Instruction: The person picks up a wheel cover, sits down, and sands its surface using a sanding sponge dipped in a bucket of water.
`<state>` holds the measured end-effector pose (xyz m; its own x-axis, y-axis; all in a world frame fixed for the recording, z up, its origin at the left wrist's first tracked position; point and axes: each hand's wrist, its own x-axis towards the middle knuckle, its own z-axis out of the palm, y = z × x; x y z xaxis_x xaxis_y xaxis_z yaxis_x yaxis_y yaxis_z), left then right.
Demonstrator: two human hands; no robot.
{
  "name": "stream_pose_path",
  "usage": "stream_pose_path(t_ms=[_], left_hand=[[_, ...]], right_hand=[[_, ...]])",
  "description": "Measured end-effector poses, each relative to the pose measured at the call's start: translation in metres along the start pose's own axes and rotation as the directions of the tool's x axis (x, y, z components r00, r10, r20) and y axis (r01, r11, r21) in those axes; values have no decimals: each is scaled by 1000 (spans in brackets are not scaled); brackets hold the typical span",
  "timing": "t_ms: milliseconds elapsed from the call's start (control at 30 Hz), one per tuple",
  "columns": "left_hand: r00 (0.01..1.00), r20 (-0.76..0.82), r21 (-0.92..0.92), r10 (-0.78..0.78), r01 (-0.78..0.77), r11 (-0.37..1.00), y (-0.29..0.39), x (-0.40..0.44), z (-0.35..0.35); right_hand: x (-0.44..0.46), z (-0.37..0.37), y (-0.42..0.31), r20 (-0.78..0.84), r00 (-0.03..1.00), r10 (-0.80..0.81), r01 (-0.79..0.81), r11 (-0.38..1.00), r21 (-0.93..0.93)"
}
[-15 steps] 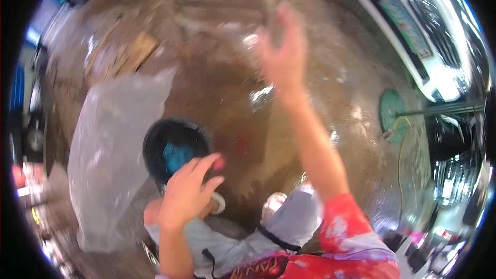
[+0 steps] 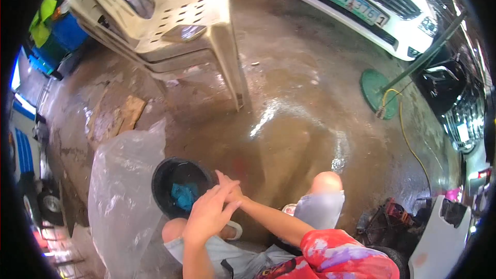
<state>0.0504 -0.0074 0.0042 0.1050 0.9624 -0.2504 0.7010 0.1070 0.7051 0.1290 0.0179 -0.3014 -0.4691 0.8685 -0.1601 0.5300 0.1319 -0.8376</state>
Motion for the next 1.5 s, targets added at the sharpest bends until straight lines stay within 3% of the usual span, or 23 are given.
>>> stream_pose_path(t_ms=[100,200,267,333,367,400,533,600,667,767,800,867,933,967,1067,1133,1167,1200,1267,1333,1400,1467,1500], left_hand=[[998,-42,26,-42,43,999,-10,-5,0],[991,-90,83,-103,111,990,-30,-11,-2],[975,-106,55,-194,201,978,-30,-11,-6],[975,-123,18,-187,190,982,-33,-12,-9],[975,-126,7,-182,184,983,-36,-12,-10],[976,-128,-6,-175,176,984,-40,-11,-11],[964,-156,11,-215,219,976,-42,-13,-20],[956,-172,-8,-239,241,970,-39,-14,-21],[953,-187,-33,-238,236,971,-32,-14,-21],[968,-130,-67,-213,206,976,-19,-9,-21],[973,-115,-77,-200,192,978,-16,-7,-19],[979,-113,-29,-171,169,985,-4,-1,-13],[986,-90,2,-138,139,990,5,8,-7],[992,-122,25,-35,38,999,4,12,1],[999,-25,-58,26,-27,998,19,31,16],[994,39,-108,106,-101,989,25,51,27],[992,90,-165,90,-75,983,24,59,29],[986,145,-211,86,-54,976,16,70,27],[916,367,-208,-161,250,946,-15,100,20],[914,284,-5,-291,305,952,-42,134,13],[970,60,-56,-236,239,969,-96,156,33],[970,6,-154,-245,243,958,-142,144,46],[980,75,-110,-184,192,975,-173,131,49]], right_hand=[[3,15,-19,106,979,175,-183,981,67],[17,21,-21,40,991,127,-129,991,41],[10,9,-33,-35,978,204,-195,966,172],[12,17,-23,-114,967,227,-199,956,217],[11,12,-19,-158,974,162,-108,946,307],[10,5,-15,-160,965,207,-147,934,325],[8,-48,-8,-131,942,309,-267,926,265],[7,-68,14,-175,948,265,-201,927,316],[4,-105,24,-197,941,274,-223,943,248],[5,-152,64,-262,903,342,-262,918,297],[0,-172,77,-343,873,347,-298,936,186],[3,-209,100,-318,841,438,-333,882,333],[0,-252,95,-408,790,458,-442,886,140],[3,-265,113,-425,788,445,-420,894,157],[20,-313,146,-430,750,502,-446,864,232],[37,-345,145,-451,722,524,-571,820,39],[45,-359,150,-376,775,508,-567,822,-59],[52,-373,154,-302,814,496,-554,819,-147],[47,-393,139,-210,902,376,-426,851,-308],[26,-402,105,-326,862,389,-469,856,-219],[-8,-405,77,-405,838,367,-461,872,-165],[-66,-415,38,-378,845,378,-451,884,-125],[-99,-420,17,-375,809,452,-516,852,-88]])
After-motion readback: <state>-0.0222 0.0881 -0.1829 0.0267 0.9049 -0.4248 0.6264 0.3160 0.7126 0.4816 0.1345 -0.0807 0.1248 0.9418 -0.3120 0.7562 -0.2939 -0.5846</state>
